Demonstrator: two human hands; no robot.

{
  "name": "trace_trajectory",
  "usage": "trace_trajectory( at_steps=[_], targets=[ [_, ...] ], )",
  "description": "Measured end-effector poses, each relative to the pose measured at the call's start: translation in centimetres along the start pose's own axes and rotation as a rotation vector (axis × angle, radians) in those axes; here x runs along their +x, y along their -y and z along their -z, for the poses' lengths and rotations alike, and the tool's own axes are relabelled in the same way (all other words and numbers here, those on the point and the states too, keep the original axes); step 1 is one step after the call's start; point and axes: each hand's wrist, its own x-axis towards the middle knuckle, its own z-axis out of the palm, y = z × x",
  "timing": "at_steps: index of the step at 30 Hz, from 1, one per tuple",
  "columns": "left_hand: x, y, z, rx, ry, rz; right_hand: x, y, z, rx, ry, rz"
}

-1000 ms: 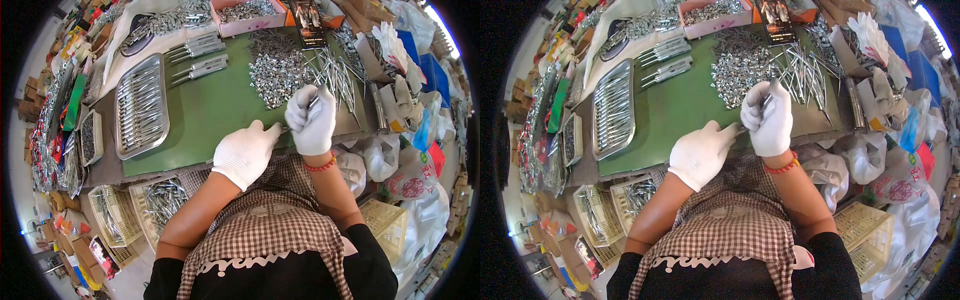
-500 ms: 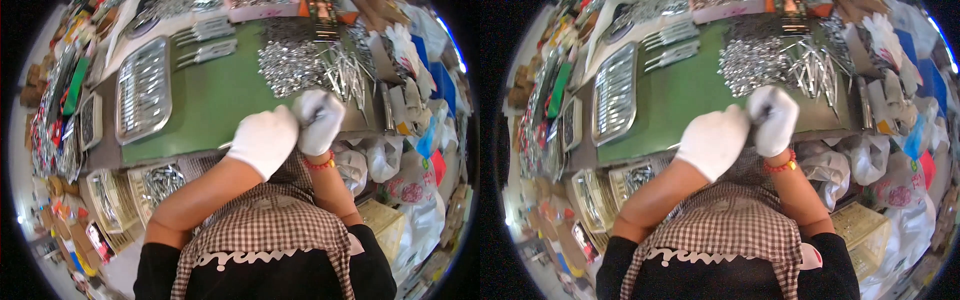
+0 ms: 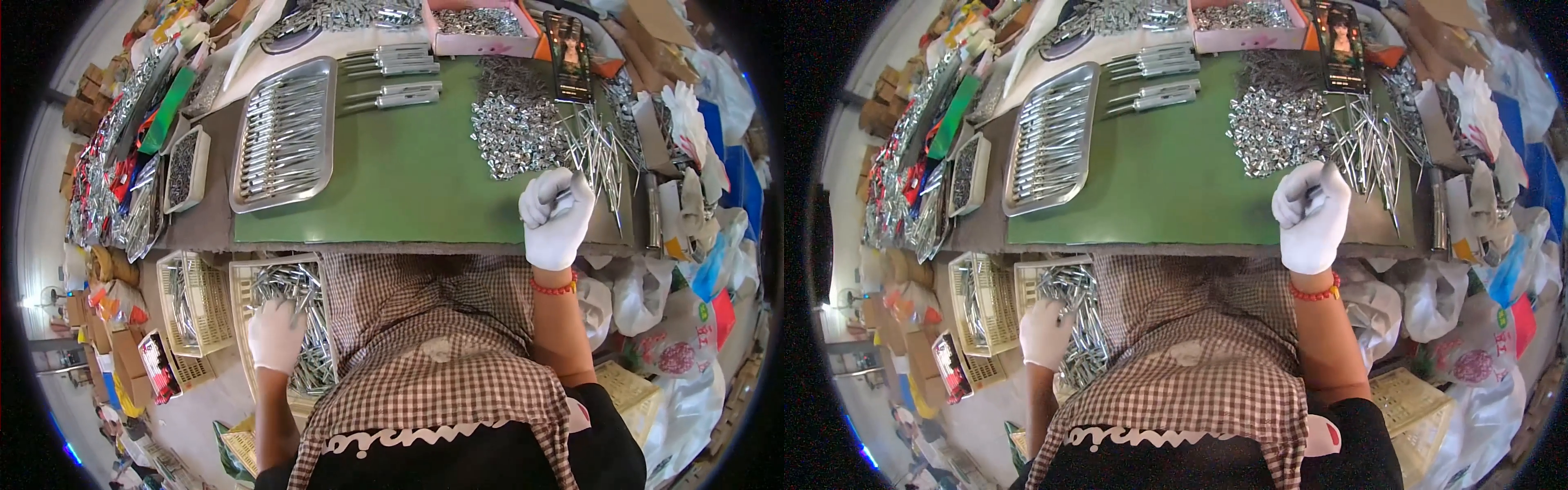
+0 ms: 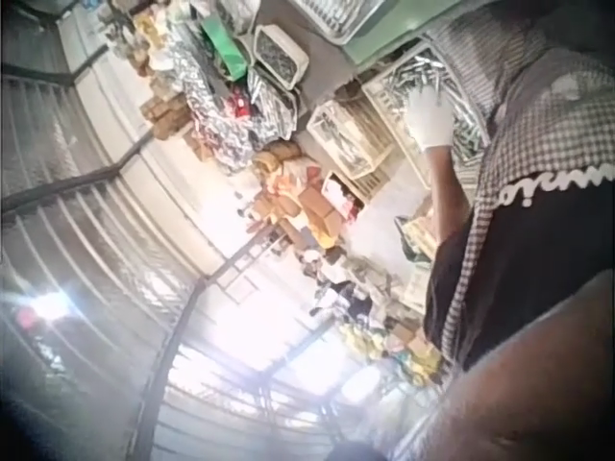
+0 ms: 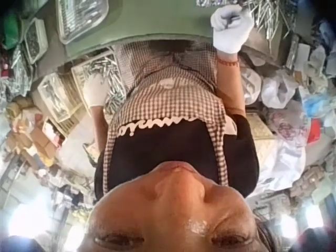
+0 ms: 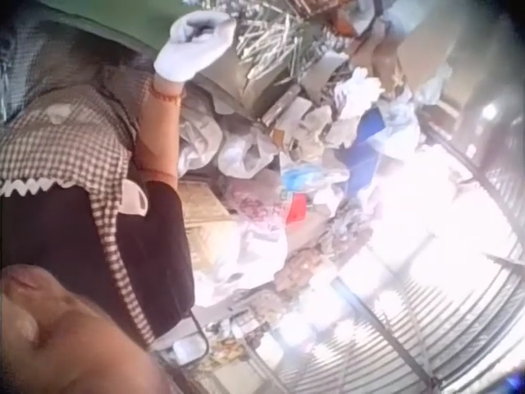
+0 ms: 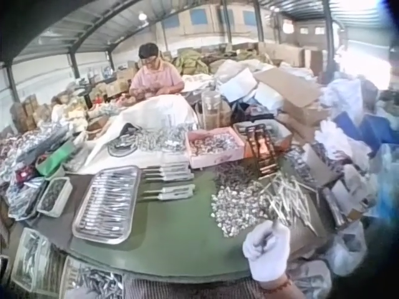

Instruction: Assembling small metal pins and tubes into larger components at a workbench.

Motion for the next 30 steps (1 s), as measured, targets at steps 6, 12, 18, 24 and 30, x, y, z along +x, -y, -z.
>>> trace_trajectory(
  at_steps=[6,12,18,24,30],
  targets=[
    [9.4,-7.5,5.4,-0.257,-0.447,-0.366,0.0,-0.3,0.7,-0.154,-0.046,-0.062],
    [25.4,-13.2,6.6,-0.164,-0.450,-0.556,-0.1,-0.4,-1.3,-0.967,0.091,0.073],
    [28.4,-14.9,5.4,0.006,-0.350,-0.466,0.5,-2.3,-4.1,-1.680,0.212,0.076],
    [27.9,-14.8,4.6,0.042,-0.426,-0.482,-0.4,-2.7,-2.7,-1.765,0.269,0.244],
    [24.4,-15.0,4.5,-0.093,-0.366,-0.656,-0.8,1.1,0.6,-1.842,0.045,0.270]
  ],
)
